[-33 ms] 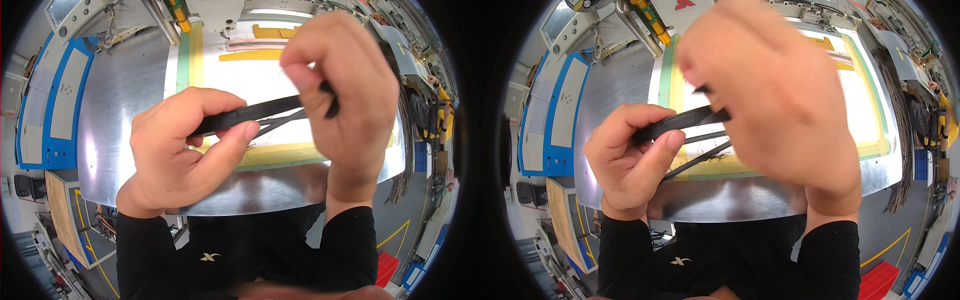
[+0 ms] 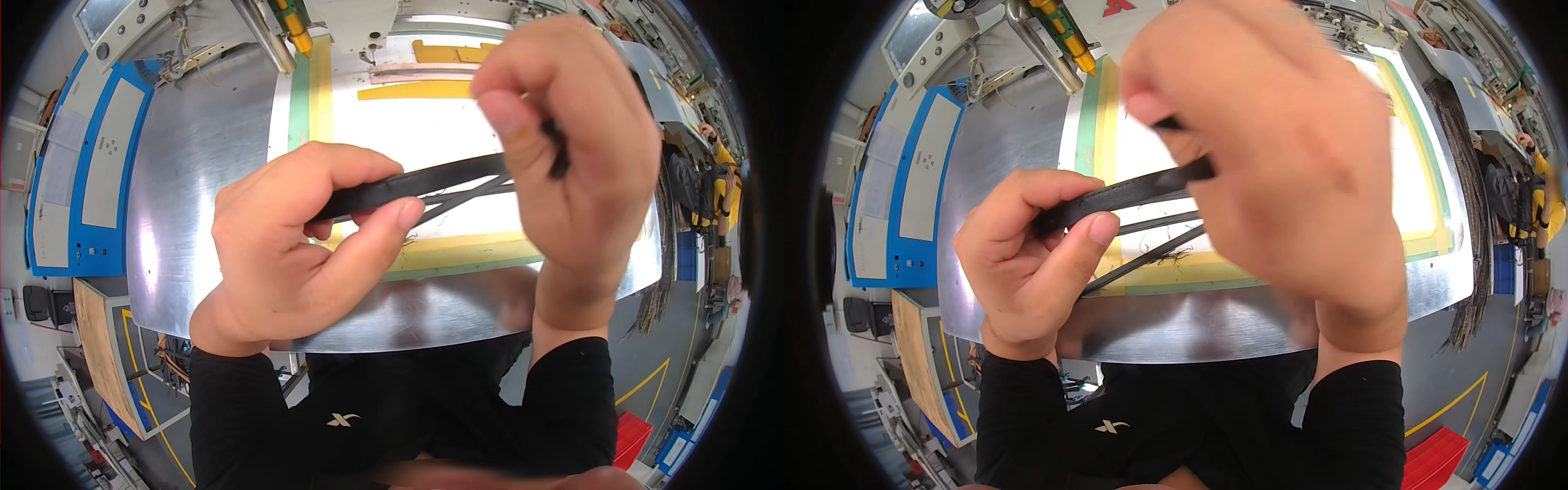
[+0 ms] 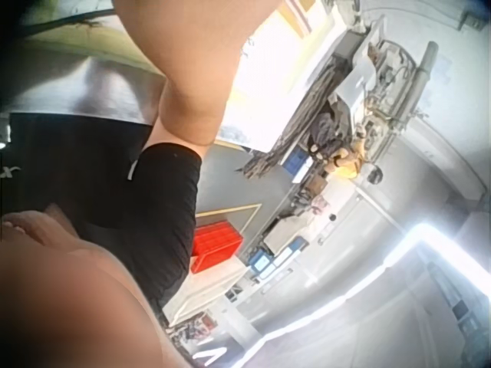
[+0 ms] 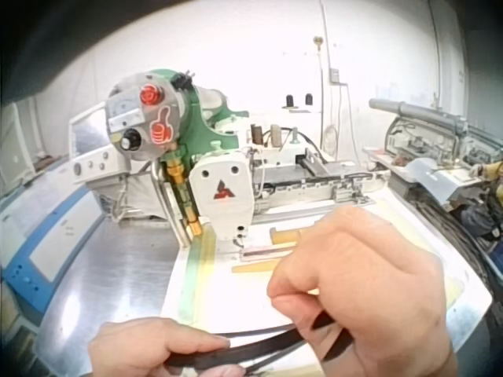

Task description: Trimming excess material from straps and sewing them onto a base textile using an industrial sewing machine.

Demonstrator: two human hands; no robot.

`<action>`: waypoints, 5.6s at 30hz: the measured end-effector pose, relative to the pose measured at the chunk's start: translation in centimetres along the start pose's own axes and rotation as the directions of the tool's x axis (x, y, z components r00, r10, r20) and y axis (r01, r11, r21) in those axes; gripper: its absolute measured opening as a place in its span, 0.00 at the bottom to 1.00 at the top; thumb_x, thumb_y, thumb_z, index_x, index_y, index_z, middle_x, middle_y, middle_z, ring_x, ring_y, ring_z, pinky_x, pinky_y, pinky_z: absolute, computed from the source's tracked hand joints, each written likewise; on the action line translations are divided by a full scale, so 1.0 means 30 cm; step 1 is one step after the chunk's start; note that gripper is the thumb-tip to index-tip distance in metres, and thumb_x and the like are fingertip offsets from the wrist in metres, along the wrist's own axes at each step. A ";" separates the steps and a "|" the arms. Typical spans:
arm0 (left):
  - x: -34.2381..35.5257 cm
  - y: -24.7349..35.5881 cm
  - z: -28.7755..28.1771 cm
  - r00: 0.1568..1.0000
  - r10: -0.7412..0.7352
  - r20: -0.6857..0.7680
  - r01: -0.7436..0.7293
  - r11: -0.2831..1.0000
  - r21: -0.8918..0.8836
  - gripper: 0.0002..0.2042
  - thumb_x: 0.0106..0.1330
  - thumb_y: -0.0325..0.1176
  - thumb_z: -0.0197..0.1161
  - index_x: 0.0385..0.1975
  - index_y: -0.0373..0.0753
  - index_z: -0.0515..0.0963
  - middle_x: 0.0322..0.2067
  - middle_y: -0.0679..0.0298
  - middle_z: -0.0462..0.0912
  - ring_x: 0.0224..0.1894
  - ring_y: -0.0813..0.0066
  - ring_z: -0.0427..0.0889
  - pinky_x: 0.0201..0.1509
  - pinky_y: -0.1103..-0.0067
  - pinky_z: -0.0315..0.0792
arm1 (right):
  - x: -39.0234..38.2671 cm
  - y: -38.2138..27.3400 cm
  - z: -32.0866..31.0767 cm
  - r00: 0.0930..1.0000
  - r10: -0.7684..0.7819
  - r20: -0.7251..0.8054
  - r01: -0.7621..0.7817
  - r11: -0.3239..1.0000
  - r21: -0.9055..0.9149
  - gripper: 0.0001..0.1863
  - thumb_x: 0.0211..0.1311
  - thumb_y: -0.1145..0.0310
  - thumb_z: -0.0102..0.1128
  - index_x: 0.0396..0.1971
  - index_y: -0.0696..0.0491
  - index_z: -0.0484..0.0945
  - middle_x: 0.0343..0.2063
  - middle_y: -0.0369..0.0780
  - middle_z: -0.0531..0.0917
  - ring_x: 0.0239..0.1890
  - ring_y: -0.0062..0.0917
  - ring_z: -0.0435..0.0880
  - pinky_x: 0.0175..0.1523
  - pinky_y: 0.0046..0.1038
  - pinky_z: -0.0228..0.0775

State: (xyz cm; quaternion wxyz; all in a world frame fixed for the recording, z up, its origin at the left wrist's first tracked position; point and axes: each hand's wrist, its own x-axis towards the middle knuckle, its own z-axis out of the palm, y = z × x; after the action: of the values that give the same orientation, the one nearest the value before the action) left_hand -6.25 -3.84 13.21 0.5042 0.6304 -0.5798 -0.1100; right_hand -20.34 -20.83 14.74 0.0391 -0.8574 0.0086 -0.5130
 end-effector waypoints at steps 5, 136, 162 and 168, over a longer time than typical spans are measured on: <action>0.012 0.011 0.005 0.999 0.020 0.027 -0.020 1.000 -0.016 0.10 0.57 0.23 0.72 0.38 0.30 0.82 0.31 0.67 0.81 0.29 0.88 0.71 0.32 0.88 0.62 | -0.006 -0.036 -0.106 0.911 0.328 0.249 -0.289 0.940 -0.180 0.12 0.57 0.69 0.70 0.25 0.60 0.76 0.23 0.37 0.78 0.25 0.21 0.74 0.28 0.22 0.56; 0.024 -0.009 -0.010 0.997 0.035 0.069 -0.030 0.997 -0.069 0.12 0.53 0.25 0.75 0.36 0.30 0.82 0.30 0.64 0.83 0.29 0.86 0.74 0.32 0.87 0.63 | 0.001 -0.056 -0.059 0.928 0.190 0.322 -0.266 0.941 0.211 0.05 0.47 0.74 0.68 0.27 0.56 0.83 0.28 0.37 0.80 0.25 0.23 0.73 0.28 0.24 0.60; 0.026 0.000 -0.038 0.987 -0.154 -0.056 0.124 0.925 -0.358 0.14 0.56 0.30 0.74 0.38 0.30 0.80 0.33 0.64 0.82 0.34 0.81 0.79 0.41 0.86 0.70 | -0.013 -0.034 -0.120 0.906 0.256 0.337 -0.369 0.867 0.334 0.13 0.38 0.71 0.69 0.27 0.61 0.85 0.20 0.41 0.82 0.17 0.19 0.70 0.26 0.20 0.56; 0.018 -0.006 -0.028 0.992 -0.109 -0.064 0.092 0.970 -0.226 0.13 0.58 0.28 0.74 0.38 0.30 0.80 0.33 0.64 0.82 0.35 0.80 0.79 0.41 0.86 0.70 | 0.004 -0.038 -0.103 0.943 0.180 0.281 -0.250 0.938 0.239 0.10 0.42 0.71 0.68 0.27 0.59 0.85 0.19 0.39 0.82 0.16 0.22 0.71 0.26 0.23 0.57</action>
State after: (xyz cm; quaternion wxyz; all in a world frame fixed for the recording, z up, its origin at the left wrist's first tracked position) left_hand -5.36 -3.91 13.70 0.5870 0.6024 -0.5115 -0.1756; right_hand -23.04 -19.87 16.40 0.2132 -0.8965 0.0276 -0.3873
